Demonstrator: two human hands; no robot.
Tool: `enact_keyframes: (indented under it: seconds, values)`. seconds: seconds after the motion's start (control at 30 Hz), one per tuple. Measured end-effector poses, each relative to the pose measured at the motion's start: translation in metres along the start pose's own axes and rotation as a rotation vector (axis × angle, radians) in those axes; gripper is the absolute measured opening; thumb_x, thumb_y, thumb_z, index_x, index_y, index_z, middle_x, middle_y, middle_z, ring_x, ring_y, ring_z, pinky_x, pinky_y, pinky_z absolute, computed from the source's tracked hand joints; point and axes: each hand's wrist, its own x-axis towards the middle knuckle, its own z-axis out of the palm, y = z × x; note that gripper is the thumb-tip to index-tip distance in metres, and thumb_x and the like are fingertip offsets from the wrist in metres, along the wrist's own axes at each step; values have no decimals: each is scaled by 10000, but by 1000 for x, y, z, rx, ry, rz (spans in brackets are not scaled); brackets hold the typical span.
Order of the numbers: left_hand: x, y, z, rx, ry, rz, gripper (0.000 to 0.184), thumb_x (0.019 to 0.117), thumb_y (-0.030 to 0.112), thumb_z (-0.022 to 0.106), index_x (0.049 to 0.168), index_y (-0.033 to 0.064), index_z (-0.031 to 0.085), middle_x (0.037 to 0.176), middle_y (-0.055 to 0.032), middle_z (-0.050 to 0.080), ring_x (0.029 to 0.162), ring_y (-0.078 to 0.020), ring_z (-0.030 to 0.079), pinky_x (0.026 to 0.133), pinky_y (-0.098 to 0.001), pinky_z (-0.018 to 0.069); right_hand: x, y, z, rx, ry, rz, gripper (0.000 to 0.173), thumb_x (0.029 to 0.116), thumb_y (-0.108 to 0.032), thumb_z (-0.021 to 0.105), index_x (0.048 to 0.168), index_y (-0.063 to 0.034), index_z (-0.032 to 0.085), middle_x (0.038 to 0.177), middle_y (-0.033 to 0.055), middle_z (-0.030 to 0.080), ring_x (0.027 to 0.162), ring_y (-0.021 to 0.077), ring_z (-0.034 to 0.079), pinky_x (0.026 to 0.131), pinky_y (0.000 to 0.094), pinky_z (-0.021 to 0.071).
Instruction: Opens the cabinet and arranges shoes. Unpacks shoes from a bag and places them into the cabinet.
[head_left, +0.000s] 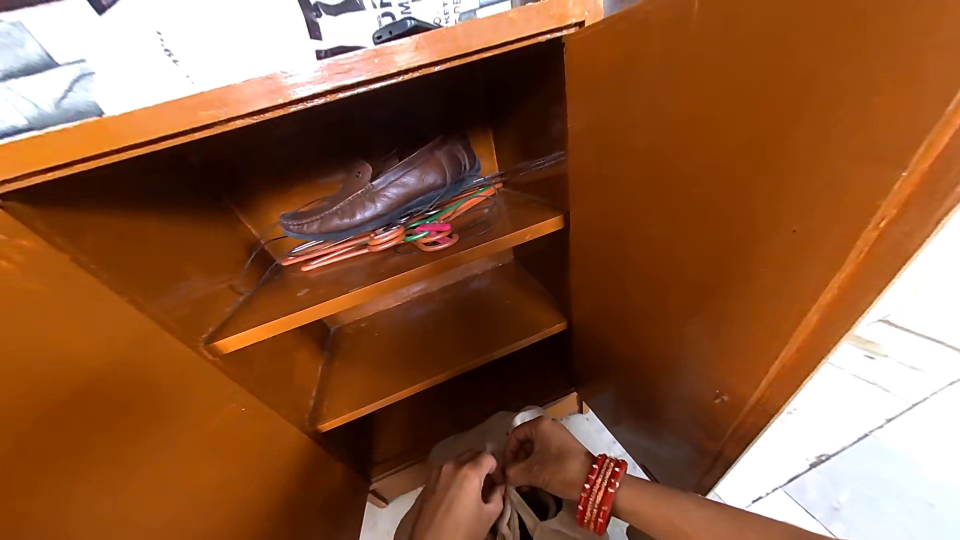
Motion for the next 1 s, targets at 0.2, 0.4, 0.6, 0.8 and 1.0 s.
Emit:
enact_keyframes:
  seconds: [0.2, 0.4, 0.6, 0.8, 1.0]
  values:
    - [8, -2, -7, -53, -180, -37, 233, 983, 114, 635, 1136, -39, 720, 1110, -208, 735, 1067, -317, 712, 988, -454, 534, -6, -3, 4, -118, 39, 34, 251, 857, -191, 788, 1021, -8, 738, 926, 137, 719, 852, 245, 678, 814, 468, 536]
    - [9, 0, -10, -19, -253, -28, 246, 1007, 132, 624, 1156, -44, 708, 1149, -219, 720, 1117, -336, 686, 1020, -476, 506, -8, 0, 8, -135, 58, 33, 252, 856, -196, 785, 1022, -12, 741, 911, 132, 722, 854, 249, 679, 811, 474, 530]
    - [4, 5, 1, 15, -214, -49, 254, 964, 140, 641, 1117, -56, 696, 1126, -226, 710, 1098, -362, 680, 967, -518, 516, -6, 7, 9, -110, 54, 23, 233, 856, -170, 782, 1008, 1, 736, 878, 122, 712, 809, 225, 668, 785, 448, 534]
    - [2, -5, 10, -81, -94, -7, 245, 889, 134, 707, 1048, -52, 728, 1032, -212, 735, 990, -343, 715, 905, -506, 549, -5, 6, 5, -112, -7, 9, 231, 870, -148, 766, 1043, 0, 728, 900, 127, 714, 810, 223, 673, 786, 440, 545]
    - [2, -3, 19, -69, -139, -7, 268, 921, 155, 692, 1069, -65, 731, 1079, -251, 731, 1061, -406, 701, 955, -575, 524, -18, -15, 6, -544, -106, 9, 300, 942, -248, 705, 1145, -27, 720, 1110, 224, 719, 1093, 416, 675, 911, 637, 509]
